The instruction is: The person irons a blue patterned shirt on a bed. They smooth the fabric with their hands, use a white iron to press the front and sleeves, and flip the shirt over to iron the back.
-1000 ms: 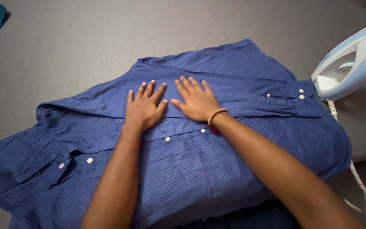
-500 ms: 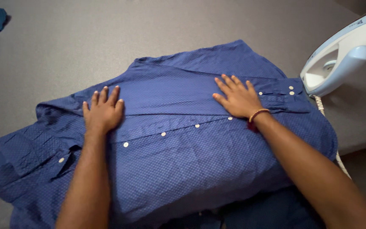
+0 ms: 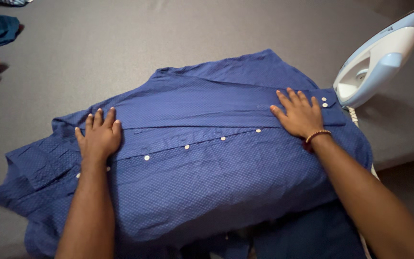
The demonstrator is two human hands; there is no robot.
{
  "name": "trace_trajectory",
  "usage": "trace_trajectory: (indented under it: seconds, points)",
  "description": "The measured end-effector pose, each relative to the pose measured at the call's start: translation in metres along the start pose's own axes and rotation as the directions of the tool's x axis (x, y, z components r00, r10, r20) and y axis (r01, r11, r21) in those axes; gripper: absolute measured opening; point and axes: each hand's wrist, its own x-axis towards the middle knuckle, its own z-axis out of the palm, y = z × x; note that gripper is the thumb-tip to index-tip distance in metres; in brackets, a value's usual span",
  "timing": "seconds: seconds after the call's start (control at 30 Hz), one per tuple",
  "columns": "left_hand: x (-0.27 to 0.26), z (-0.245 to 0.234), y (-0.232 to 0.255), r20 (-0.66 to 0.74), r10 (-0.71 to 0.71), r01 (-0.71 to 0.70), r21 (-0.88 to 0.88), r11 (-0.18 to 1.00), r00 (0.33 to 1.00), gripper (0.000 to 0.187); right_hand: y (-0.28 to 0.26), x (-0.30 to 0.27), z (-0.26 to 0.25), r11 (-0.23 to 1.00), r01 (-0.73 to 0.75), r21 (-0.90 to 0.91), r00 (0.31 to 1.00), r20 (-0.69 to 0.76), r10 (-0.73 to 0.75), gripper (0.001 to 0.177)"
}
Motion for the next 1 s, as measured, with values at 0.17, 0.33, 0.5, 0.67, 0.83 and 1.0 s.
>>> trace_trajectory:
  seconds: [0.17,0.33,0.5,0.67,0.83,1.0]
  points:
    - [-0.001,0.009,-0.011,-0.139,0.071,-0.074,-0.02,0.997,0.988,0.053,0.007,-0.005,0.008,0.999,0.008,0.035,0.997,-0.083,-0.005,0.067]
    - [-0.004,0.02,-0.018,-0.387,0.285,-0.302,0.018,0.953,0.877,0.052,0.01,-0.009,0.015,0.994,0.066,0.091,0.979,-0.197,-0.047,0.058]
    - [-0.001,0.019,-0.016,-0.421,0.32,-0.337,0.035,0.941,0.849,0.038,0.014,-0.007,0.019,0.978,0.157,0.134,0.924,-0.369,-0.098,0.041]
    - [-0.008,0.014,-0.014,-0.405,0.262,-0.301,-0.034,0.953,0.876,0.031,0.018,-0.008,0.014,0.913,0.234,0.335,0.915,-0.392,-0.091,0.032]
    - [-0.012,0.009,-0.013,-0.393,0.224,-0.286,-0.107,0.952,0.892,0.029,0.037,-0.02,0.009,0.979,0.012,0.201,0.551,-0.819,0.162,0.058]
    - [-0.011,0.009,-0.014,-0.389,0.222,-0.281,-0.103,0.954,0.894,0.029,0.082,-0.017,0.024,0.853,-0.027,0.521,0.247,-0.823,0.511,0.086]
